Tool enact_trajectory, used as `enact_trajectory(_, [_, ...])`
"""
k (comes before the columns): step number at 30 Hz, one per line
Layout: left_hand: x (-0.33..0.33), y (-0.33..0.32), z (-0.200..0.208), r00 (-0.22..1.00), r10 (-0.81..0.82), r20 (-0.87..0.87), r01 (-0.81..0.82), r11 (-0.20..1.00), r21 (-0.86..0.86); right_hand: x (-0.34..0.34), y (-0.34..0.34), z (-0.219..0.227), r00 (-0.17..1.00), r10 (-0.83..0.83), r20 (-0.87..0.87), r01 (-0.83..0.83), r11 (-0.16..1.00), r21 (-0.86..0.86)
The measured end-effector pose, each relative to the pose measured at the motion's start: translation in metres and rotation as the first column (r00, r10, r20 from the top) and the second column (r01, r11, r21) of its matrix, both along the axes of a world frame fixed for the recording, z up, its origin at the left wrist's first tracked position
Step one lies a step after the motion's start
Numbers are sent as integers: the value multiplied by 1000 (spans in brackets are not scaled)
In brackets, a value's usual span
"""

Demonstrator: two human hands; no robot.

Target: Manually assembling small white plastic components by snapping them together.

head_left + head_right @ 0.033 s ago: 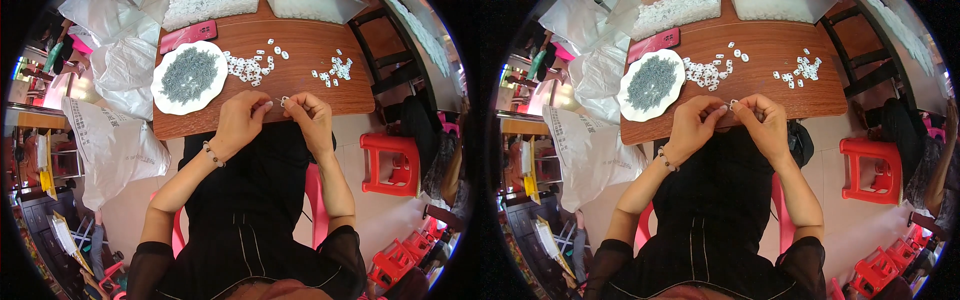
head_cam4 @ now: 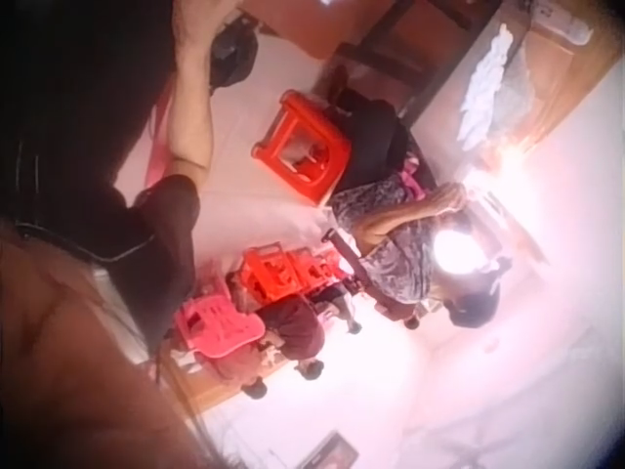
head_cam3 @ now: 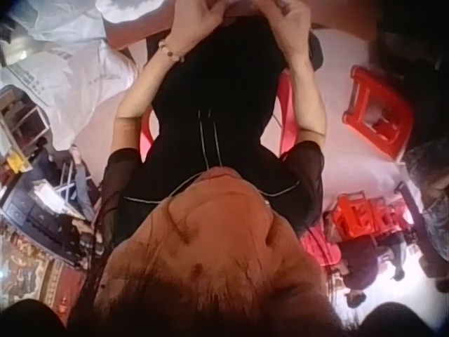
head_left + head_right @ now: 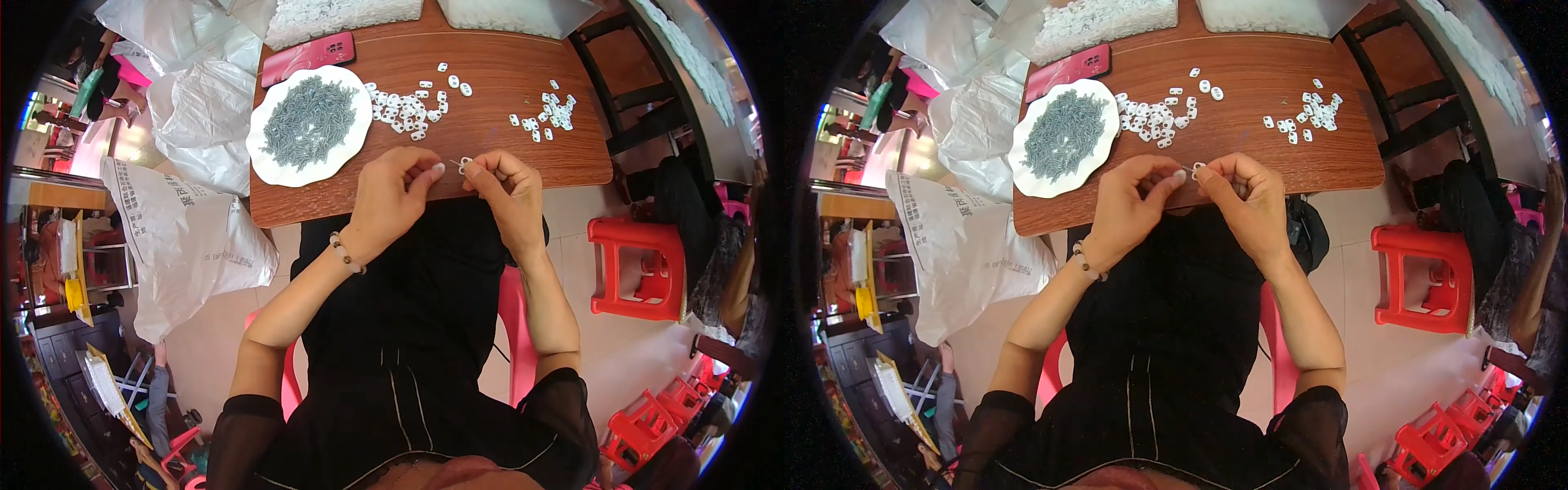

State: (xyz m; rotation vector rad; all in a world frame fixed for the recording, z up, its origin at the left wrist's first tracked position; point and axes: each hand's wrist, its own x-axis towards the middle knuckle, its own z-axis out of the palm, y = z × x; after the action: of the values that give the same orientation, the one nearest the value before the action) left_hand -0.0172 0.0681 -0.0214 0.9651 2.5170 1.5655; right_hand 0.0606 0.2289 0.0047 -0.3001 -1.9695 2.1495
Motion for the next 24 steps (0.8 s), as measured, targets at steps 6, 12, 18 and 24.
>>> enact_trajectory(6, [6,-33,22,462,-312,830,-248,853,459,6,-5,9,998,63,24,-63,998,-16])
enact_trajectory(12, [16,-55,16,243,-451,859,-297,808,509,13,-20,18,984,165,62,-157,981,-118])
enact_trajectory(18, [20,-55,10,233,-460,857,-301,804,513,13,-27,14,972,221,79,-215,974,-76])
enact_trajectory(24, [21,-55,11,295,-425,856,-271,822,501,12,-28,13,973,218,69,-216,976,-31])
